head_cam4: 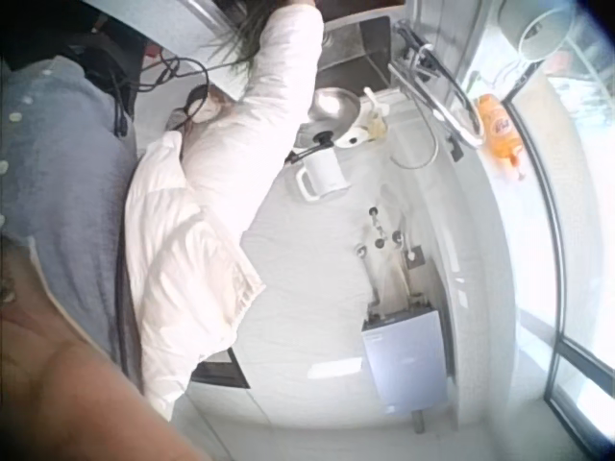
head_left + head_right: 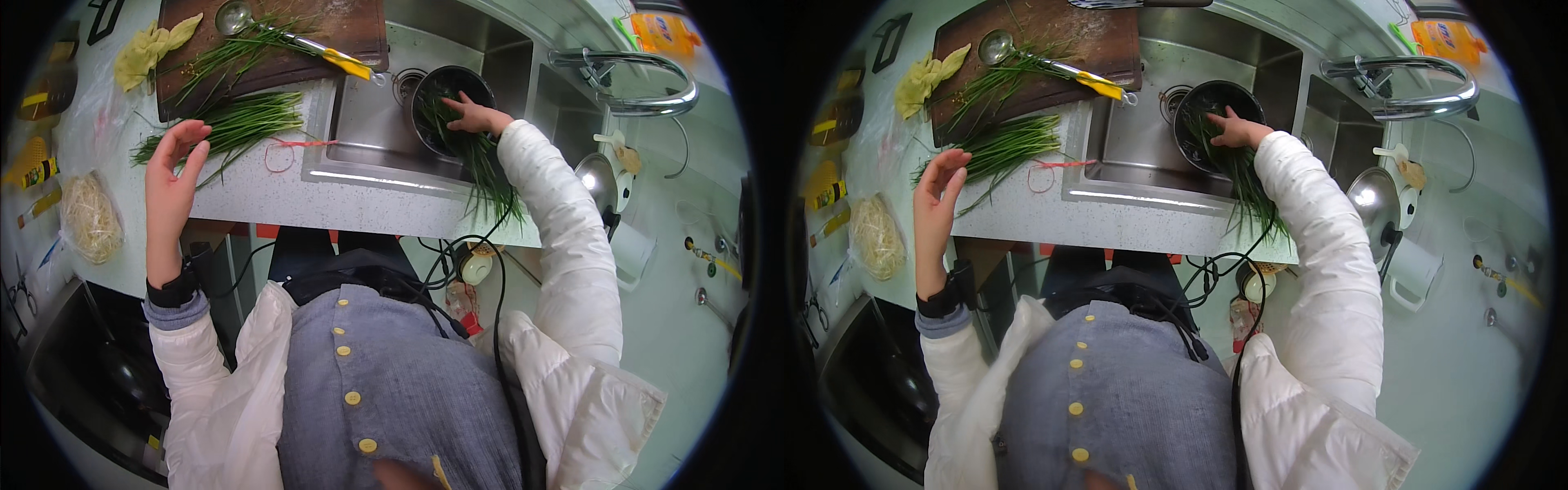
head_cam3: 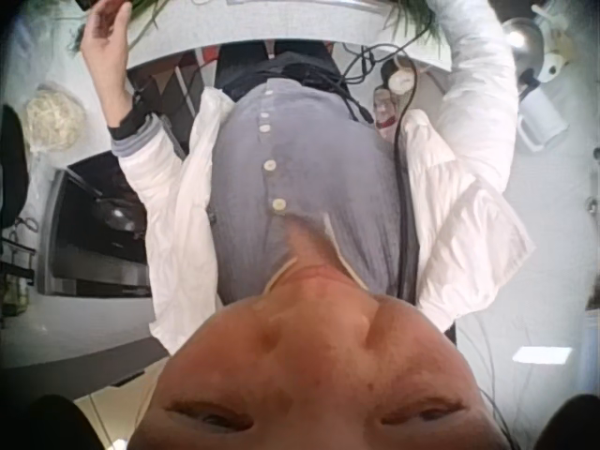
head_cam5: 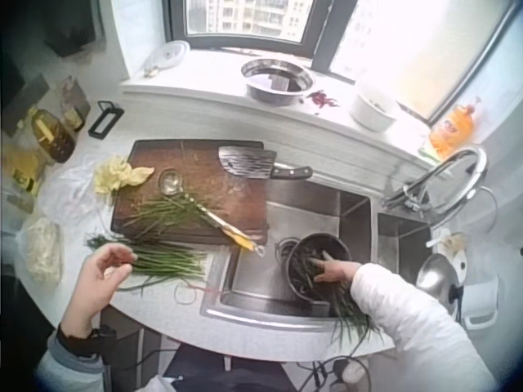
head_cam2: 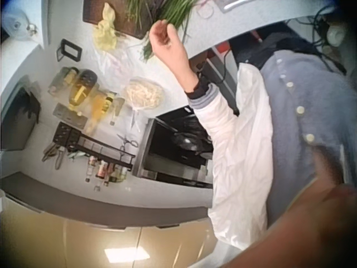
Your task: The person snaps the tough ends off green onion stalks one by one and places the trimmed stalks into a metal bowl in the sink. The person occasionally picks up a new stalk from the cutting board and continues the trimming process.
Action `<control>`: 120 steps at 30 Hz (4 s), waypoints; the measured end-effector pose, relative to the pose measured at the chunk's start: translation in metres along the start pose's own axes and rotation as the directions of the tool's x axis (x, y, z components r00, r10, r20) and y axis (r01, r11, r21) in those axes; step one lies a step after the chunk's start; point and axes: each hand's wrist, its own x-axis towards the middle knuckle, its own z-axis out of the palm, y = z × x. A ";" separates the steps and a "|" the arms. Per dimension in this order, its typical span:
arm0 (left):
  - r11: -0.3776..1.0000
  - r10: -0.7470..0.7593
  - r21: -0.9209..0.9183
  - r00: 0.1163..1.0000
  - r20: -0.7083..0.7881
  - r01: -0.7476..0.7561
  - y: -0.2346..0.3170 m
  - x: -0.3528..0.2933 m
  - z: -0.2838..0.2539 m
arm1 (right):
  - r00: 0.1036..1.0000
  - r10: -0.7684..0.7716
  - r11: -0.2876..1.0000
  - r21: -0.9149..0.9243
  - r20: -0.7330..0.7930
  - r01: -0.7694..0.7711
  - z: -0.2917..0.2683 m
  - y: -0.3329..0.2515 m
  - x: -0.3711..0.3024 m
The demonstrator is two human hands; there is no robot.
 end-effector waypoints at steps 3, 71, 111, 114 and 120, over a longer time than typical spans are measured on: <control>1.000 0.012 -0.006 1.000 0.023 -0.012 0.000 0.005 0.013 | 0.991 -0.121 0.991 -0.060 -0.061 0.117 0.003 -0.003 -0.007; 0.939 0.255 0.088 0.846 0.468 -0.332 0.026 0.050 -0.017 | 0.561 -0.243 0.578 0.347 -0.791 0.739 -0.005 -0.341 -0.142; 0.903 -0.079 -0.377 0.942 0.328 0.207 0.052 0.033 -0.090 | 0.679 -0.118 0.770 0.366 -0.725 0.523 0.036 -0.288 -0.053; 0.974 -0.054 -0.202 0.968 0.243 0.105 0.043 0.035 -0.084 | 0.624 -0.117 0.823 0.277 -0.772 0.496 0.045 -0.305 -0.038; 0.989 0.038 0.132 0.967 0.254 -0.074 0.006 0.045 -0.049 | 0.607 -0.197 0.885 0.127 -0.770 0.448 0.040 -0.319 -0.037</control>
